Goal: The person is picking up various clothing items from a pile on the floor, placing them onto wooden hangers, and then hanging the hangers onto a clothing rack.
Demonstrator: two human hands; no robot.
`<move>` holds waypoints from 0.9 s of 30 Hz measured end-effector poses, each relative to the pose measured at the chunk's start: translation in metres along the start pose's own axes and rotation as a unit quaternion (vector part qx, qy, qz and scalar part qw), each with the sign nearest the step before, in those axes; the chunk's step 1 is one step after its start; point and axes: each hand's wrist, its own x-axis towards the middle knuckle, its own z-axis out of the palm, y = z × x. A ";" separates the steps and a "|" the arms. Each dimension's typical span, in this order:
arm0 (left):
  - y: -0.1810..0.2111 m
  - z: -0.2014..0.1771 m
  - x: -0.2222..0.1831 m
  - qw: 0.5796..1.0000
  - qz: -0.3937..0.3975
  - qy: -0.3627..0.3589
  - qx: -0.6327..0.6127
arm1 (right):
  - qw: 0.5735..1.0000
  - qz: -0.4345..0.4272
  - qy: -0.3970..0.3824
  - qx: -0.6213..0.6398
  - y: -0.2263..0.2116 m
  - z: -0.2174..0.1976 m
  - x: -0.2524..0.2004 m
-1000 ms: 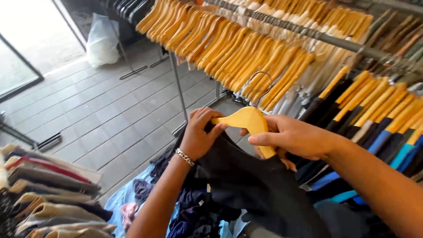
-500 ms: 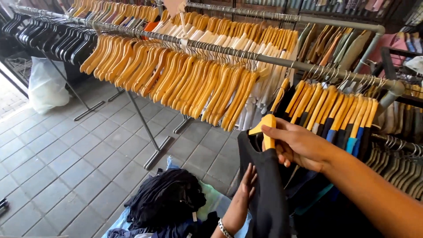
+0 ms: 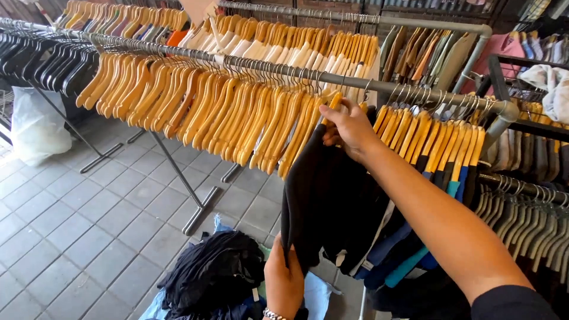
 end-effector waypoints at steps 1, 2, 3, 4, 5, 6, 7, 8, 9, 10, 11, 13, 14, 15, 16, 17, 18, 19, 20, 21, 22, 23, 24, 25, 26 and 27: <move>-0.003 0.004 0.000 1.000 -0.001 0.000 -0.001 | 1.000 0.001 0.000 -0.002 0.001 0.000 0.004; -0.005 0.007 0.000 0.999 -0.021 0.011 0.040 | 0.999 -0.021 0.023 -0.011 0.002 -0.001 0.009; -0.008 0.011 0.001 0.996 -0.039 0.022 0.082 | 0.998 -0.044 0.046 -0.020 0.002 -0.002 0.013; -0.013 0.012 0.003 0.996 -0.039 0.022 0.081 | 0.998 -0.044 0.046 -0.021 0.003 -0.004 0.018; -0.019 0.012 0.006 0.994 -0.003 0.065 0.086 | 0.998 -0.048 0.046 -0.019 0.005 -0.006 0.024; -0.025 0.012 0.008 0.989 0.033 0.108 0.091 | 0.997 -0.051 0.047 -0.017 0.006 -0.007 0.029; -0.026 0.009 0.011 0.989 0.038 0.107 0.091 | 0.997 -0.055 0.050 -0.014 0.007 -0.006 0.030; -0.028 0.006 0.013 0.986 0.027 0.138 0.085 | 0.998 -0.040 0.048 -0.021 0.008 -0.006 0.030; -0.029 0.004 0.016 0.983 0.015 0.167 0.078 | 0.998 -0.024 0.047 -0.028 0.009 -0.006 0.030; -0.039 0.008 0.024 0.983 0.020 0.164 0.077 | 0.998 -0.028 0.051 -0.026 0.008 -0.003 0.031; -0.049 0.012 0.029 0.990 -0.029 0.114 0.081 | 0.995 0.004 0.065 -0.074 0.010 -0.001 0.030; -0.041 0.015 0.034 0.992 -0.076 0.059 0.086 | 0.989 0.036 0.083 -0.120 0.019 0.000 0.031; -0.022 0.012 0.035 0.982 -0.142 -0.006 0.121 | 0.986 0.040 0.095 -0.135 0.025 0.000 0.032; -0.003 0.009 0.039 0.964 -0.205 -0.066 0.156 | 0.983 0.041 0.104 -0.149 0.029 0.001 0.037; -0.026 0.018 0.038 0.965 -0.201 -0.068 0.156 | 0.983 0.039 0.107 -0.147 0.035 -0.004 0.041; -0.049 0.027 0.034 0.983 -0.112 -0.027 0.144 | 0.956 -0.025 0.130 -0.262 0.042 -0.009 0.044; -0.073 0.036 0.029 0.991 -0.022 0.016 0.130 | 0.912 -0.088 0.151 -0.372 0.050 -0.013 0.046; -0.078 0.038 0.025 0.991 -0.021 0.015 0.130 | 0.912 -0.088 0.152 -0.371 0.051 -0.015 0.041; -0.083 0.040 0.021 0.993 0.005 0.049 0.110 | 0.850 -0.133 0.151 -0.487 0.052 -0.017 0.036; -0.087 0.042 0.019 0.992 0.032 0.084 0.089 | 0.772 -0.176 0.147 -0.593 0.051 -0.019 0.031; -0.096 0.045 0.018 0.992 0.034 0.085 0.088 | 0.771 -0.178 0.148 -0.593 0.050 -0.022 0.037; -0.106 0.048 0.017 0.991 0.028 0.094 0.094 | 0.726 -0.295 0.172 -0.596 0.049 -0.023 0.042; -0.116 0.050 0.016 0.989 0.023 0.104 0.101 | 0.670 -0.408 0.194 -0.590 0.049 -0.025 0.048; -0.127 0.055 0.015 0.989 0.022 0.105 0.102 | 0.671 -0.408 0.193 -0.588 0.038 -0.029 0.057; -0.138 0.060 0.014 0.984 0.016 0.135 0.111 | 0.626 -0.437 0.191 -0.617 0.028 -0.033 0.066; -0.149 0.065 0.011 0.979 0.008 0.167 0.120 | 0.579 -0.466 0.186 -0.643 0.019 -0.035 0.075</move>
